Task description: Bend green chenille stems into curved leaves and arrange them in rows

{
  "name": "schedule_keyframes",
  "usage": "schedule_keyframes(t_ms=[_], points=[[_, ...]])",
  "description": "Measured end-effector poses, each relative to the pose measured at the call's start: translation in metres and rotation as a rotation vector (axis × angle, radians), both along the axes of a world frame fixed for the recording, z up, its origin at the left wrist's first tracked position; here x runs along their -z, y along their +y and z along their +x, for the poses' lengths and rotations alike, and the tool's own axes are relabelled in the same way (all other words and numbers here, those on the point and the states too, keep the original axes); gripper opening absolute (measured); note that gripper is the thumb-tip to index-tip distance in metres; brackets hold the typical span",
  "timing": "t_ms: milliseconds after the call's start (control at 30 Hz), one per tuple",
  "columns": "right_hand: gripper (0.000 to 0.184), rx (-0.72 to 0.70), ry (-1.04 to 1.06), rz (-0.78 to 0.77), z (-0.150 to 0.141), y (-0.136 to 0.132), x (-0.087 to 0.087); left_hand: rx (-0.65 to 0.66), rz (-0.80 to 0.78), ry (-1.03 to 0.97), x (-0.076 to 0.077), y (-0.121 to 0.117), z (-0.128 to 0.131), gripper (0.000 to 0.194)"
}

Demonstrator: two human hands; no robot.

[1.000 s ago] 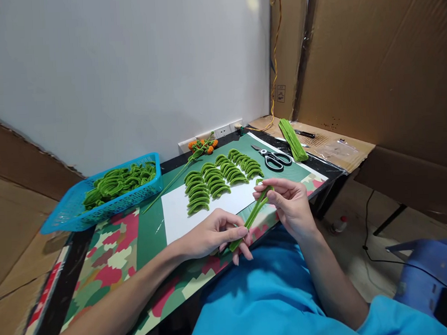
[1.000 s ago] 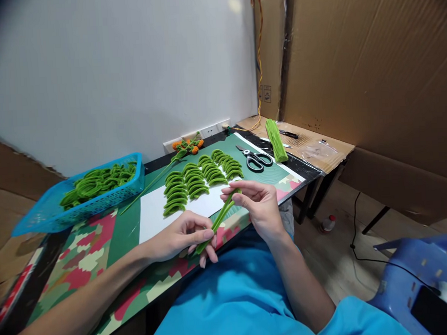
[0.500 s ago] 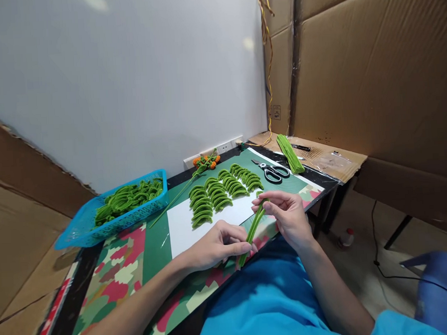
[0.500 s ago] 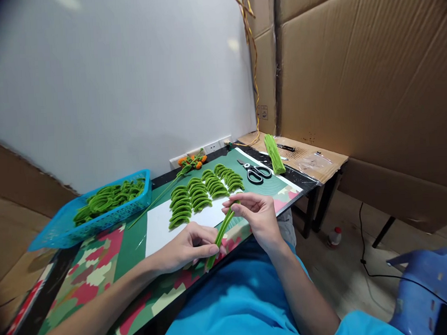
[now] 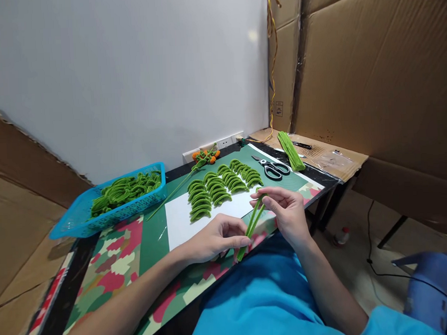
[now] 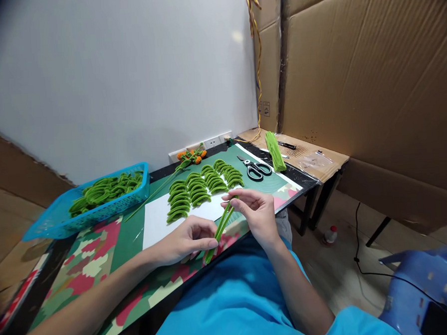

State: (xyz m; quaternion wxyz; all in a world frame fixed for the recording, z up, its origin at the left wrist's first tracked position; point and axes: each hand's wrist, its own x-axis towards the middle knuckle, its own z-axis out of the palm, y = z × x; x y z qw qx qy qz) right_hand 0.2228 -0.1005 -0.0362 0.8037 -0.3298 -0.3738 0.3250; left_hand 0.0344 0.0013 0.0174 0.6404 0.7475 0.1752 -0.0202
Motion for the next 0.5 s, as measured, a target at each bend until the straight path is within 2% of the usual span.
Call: schedule_keyframes(t_ms=[167,500], points=[[0.032,-0.014,-0.027,-0.046,-0.0011,-0.0020,0.0016,-0.017,-0.008,0.004,-0.0027,-0.0026,0.0026,0.036],[0.022,-0.032,-0.073,-0.046,0.0030,-0.0003,0.0051,0.014,0.001,0.021,-0.0005,-0.0024,0.0017,0.034]])
